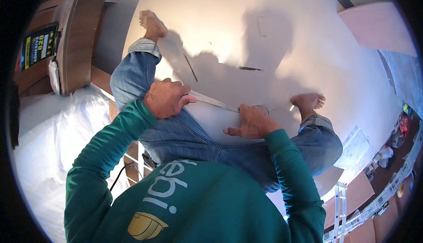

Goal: The person wipes a wooden board with a cloth, then sits on the floor to measure and mark a white board using a ruler and a pencil. The person then stands up and wipes another wooden board with a cloth.

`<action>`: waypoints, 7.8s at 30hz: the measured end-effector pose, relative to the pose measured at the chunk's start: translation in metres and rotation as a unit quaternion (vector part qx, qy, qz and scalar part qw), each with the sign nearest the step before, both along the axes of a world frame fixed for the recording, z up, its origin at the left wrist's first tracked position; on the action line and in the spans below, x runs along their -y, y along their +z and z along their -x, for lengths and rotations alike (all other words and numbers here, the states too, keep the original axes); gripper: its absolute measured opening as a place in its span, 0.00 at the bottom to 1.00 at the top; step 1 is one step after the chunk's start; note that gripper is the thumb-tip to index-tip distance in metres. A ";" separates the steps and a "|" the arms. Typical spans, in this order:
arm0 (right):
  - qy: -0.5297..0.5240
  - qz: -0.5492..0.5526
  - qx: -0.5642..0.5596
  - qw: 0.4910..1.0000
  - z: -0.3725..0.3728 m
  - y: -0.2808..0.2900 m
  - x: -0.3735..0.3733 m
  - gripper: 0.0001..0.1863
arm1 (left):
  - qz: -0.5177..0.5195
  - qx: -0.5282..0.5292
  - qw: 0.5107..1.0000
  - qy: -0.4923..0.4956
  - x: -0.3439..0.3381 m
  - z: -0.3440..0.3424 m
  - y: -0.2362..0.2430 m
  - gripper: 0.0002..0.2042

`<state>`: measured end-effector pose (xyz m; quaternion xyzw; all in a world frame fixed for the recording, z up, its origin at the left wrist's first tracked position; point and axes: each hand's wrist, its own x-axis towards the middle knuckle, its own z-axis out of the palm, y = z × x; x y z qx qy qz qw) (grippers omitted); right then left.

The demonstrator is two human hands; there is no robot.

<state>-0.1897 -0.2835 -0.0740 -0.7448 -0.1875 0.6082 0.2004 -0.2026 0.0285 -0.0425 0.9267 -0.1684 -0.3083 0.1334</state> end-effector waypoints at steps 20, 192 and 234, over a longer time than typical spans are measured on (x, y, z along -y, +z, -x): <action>0.017 -0.033 0.007 0.999 -0.001 -0.008 -0.012 0.48 | -0.017 -0.041 0.999 -0.023 -0.021 -0.005 0.006 0.26; -0.061 -0.124 0.206 0.969 0.024 -0.010 -0.057 0.36 | 0.003 0.115 0.992 0.045 -0.074 0.015 0.034 0.34; -0.019 -0.098 0.014 0.995 -0.006 -0.017 -0.059 0.53 | -0.026 -0.119 0.992 0.029 -0.097 -0.019 -0.018 0.41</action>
